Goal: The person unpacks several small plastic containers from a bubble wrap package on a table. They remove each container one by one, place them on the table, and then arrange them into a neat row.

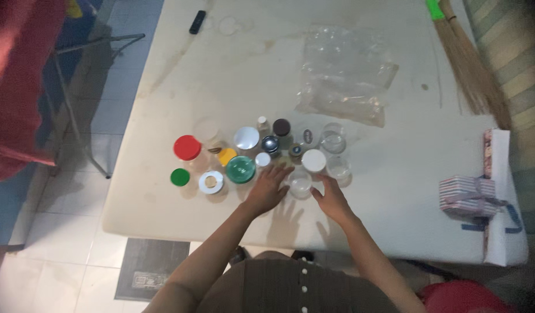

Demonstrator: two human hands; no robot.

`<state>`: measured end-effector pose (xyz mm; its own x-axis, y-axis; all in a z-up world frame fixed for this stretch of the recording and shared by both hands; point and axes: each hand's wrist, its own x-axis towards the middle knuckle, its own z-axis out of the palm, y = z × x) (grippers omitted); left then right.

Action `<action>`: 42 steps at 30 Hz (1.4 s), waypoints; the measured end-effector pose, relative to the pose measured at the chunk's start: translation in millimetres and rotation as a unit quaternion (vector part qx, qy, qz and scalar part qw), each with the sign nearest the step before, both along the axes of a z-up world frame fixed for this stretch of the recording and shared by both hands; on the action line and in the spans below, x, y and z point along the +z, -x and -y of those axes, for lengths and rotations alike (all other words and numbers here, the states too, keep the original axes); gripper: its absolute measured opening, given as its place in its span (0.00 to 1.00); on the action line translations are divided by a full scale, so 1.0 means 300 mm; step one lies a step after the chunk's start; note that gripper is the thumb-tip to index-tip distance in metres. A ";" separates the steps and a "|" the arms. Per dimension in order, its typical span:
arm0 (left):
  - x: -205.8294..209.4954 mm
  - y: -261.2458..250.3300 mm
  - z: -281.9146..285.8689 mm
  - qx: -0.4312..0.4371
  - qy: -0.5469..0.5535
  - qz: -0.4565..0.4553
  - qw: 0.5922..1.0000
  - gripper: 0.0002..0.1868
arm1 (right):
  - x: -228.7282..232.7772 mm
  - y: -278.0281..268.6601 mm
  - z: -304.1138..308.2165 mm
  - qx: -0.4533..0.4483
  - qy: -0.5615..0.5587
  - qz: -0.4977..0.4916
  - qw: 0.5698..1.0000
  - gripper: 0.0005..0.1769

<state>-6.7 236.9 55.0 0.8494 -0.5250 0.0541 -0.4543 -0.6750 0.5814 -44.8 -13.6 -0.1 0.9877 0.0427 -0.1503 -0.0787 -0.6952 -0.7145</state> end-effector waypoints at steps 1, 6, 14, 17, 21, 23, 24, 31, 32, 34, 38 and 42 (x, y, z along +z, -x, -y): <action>0.000 0.004 -0.053 0.008 0.001 0.009 1.000 0.35 | 0.005 0.014 -0.041 -0.002 -0.006 0.004 1.000 0.33; -0.012 0.004 -0.320 0.040 -0.003 0.017 0.999 0.35 | 0.024 0.034 -0.240 0.000 -0.023 0.018 1.000 0.33; -0.016 0.061 -0.665 0.061 0.026 0.000 0.998 0.32 | -0.022 0.044 -0.495 -0.003 -0.013 -0.013 1.000 0.38; -0.019 0.079 -0.741 0.065 0.022 -0.013 0.998 0.31 | -0.056 0.017 -0.575 0.007 -0.009 0.028 1.000 0.39; -0.022 0.090 -0.808 0.055 0.025 -0.008 0.998 0.30 | -0.064 -0.110 -0.673 0.033 -0.017 0.060 0.997 0.44; -0.023 0.102 -0.826 0.054 0.022 -0.015 0.998 0.29 | -0.043 -0.192 -0.734 0.056 0.040 0.066 0.995 0.50; -0.023 0.107 -0.834 0.055 0.017 -0.025 0.998 0.29 | -0.026 -0.229 -0.764 0.067 0.069 0.070 0.993 0.52; -0.039 0.184 -0.868 0.066 -0.003 -0.035 0.997 0.26 | 0.051 -0.338 -0.883 0.120 0.298 -0.045 0.946 0.59; -0.041 0.191 -0.869 0.071 -0.007 -0.051 0.996 0.26 | 0.045 -0.339 -0.887 0.123 0.308 -0.037 0.943 0.58; -0.044 0.212 -0.865 0.080 -0.012 -0.085 0.993 0.25 | 0.023 -0.343 -0.885 0.123 0.302 -0.029 0.945 0.59; -0.037 0.225 -0.836 0.090 -0.017 -0.097 0.991 0.25 | 0.001 -0.351 -0.873 0.128 0.264 -0.029 0.955 0.59; -0.042 0.198 -0.789 0.111 -0.027 -0.144 0.983 0.26 | 0.070 -0.355 -0.866 0.129 0.238 -0.009 0.963 0.58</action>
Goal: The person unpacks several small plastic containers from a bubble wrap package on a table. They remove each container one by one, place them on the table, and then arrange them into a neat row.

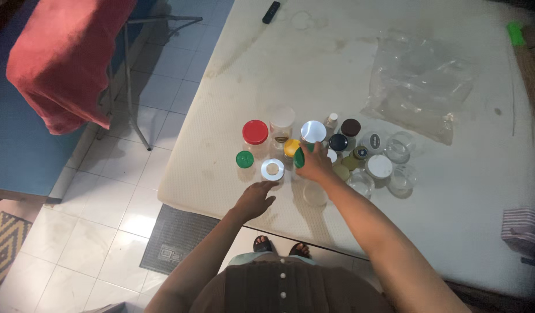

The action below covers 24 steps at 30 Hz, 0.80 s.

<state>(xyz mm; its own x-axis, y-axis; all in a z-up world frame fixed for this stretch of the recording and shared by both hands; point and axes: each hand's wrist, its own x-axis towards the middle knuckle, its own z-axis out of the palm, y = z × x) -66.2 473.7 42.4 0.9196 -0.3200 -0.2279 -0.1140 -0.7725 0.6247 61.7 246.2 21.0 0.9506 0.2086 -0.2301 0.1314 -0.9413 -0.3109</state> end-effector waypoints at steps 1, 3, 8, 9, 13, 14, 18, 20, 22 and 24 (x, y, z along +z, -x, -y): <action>-0.006 -0.006 0.013 0.004 -0.001 -0.003 1.000 0.26 | 0.032 0.001 0.006 0.002 -0.005 -0.004 1.000 0.58; -0.024 -0.031 0.041 0.003 0.001 0.008 1.000 0.28 | 0.104 -0.001 0.008 0.005 -0.018 -0.011 1.000 0.58; -0.019 -0.117 0.148 0.018 0.036 0.134 0.990 0.45 | 0.285 0.014 0.038 -0.007 -0.043 -0.017 0.999 0.56; -0.004 -0.142 0.172 0.033 0.043 0.166 0.985 0.51 | 0.313 0.019 0.042 -0.011 -0.049 -0.010 0.999 0.56; 0.084 -0.166 0.237 0.101 0.000 0.200 0.975 0.67 | 0.408 0.037 0.035 -0.016 -0.064 -0.028 0.997 0.57; 0.112 -0.163 0.231 0.106 0.012 0.176 0.979 0.67 | 0.431 0.041 0.019 -0.020 -0.051 -0.036 0.998 0.58; 0.185 -0.160 0.157 0.107 0.054 0.140 0.983 0.66 | 0.506 0.059 -0.066 0.001 -0.019 -0.057 0.998 0.56; 0.201 -0.159 0.085 0.100 0.073 0.143 0.982 0.65 | 0.528 0.071 -0.127 0.030 -0.036 -0.053 0.998 0.56; 0.212 -0.154 -0.011 0.095 0.094 0.136 0.982 0.63 | 0.540 0.087 -0.204 0.071 -0.032 -0.057 0.995 0.56; 0.225 -0.139 -0.128 0.085 0.104 0.068 0.989 0.64 | 0.554 0.082 -0.286 0.128 -0.003 -0.061 0.990 0.56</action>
